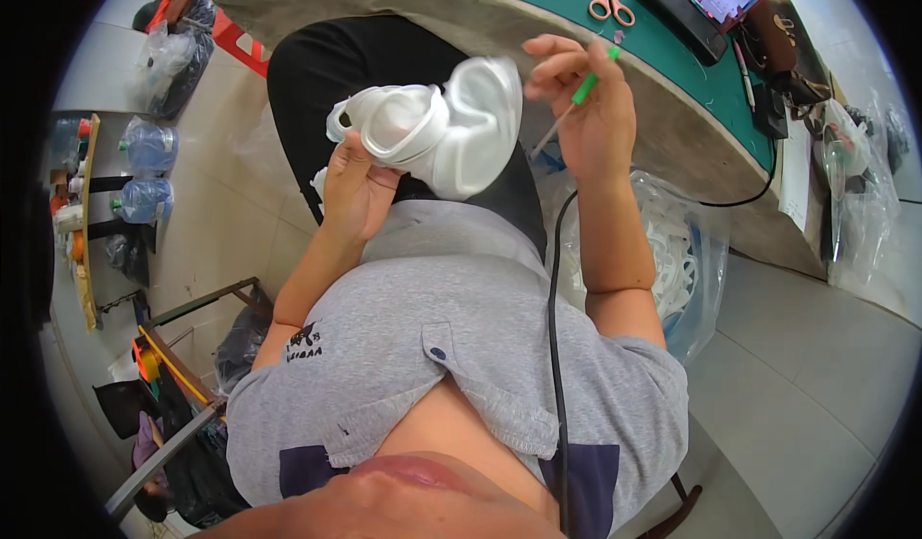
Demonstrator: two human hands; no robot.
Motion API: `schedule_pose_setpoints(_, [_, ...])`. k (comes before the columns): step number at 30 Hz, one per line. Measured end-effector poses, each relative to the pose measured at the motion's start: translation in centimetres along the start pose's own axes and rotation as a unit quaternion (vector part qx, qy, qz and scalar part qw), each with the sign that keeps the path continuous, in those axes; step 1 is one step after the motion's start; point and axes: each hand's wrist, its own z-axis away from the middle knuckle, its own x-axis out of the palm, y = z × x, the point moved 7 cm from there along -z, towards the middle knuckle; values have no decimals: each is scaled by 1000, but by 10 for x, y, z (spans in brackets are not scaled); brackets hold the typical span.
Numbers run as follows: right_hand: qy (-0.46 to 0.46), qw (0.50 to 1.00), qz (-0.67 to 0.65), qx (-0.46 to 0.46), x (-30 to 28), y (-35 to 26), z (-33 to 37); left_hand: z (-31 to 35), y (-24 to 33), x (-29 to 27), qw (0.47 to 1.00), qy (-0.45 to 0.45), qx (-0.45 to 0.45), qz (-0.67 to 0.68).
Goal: Deburring and trimming excess material from white plastic molded components using a scraping tool and scissors at a workbench.
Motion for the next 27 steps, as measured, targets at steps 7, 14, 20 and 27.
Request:
schedule_pose_setpoints(7, [-135,987,85,-32,43,21,17,9,0,-5,990,40,38,-127])
schedule_pose_setpoints(14, [-336,834,420,-123,96,18,37,17,5,-9,956,76,74,-275])
schedule_pose_setpoints(20, [-329,830,433,-124,87,36,38,13,-2,-9,963,78,32,-258])
schedule_pose_setpoints(27, [-99,971,97,195,36,47,13,14,-1,-13,960,78,93,-254])
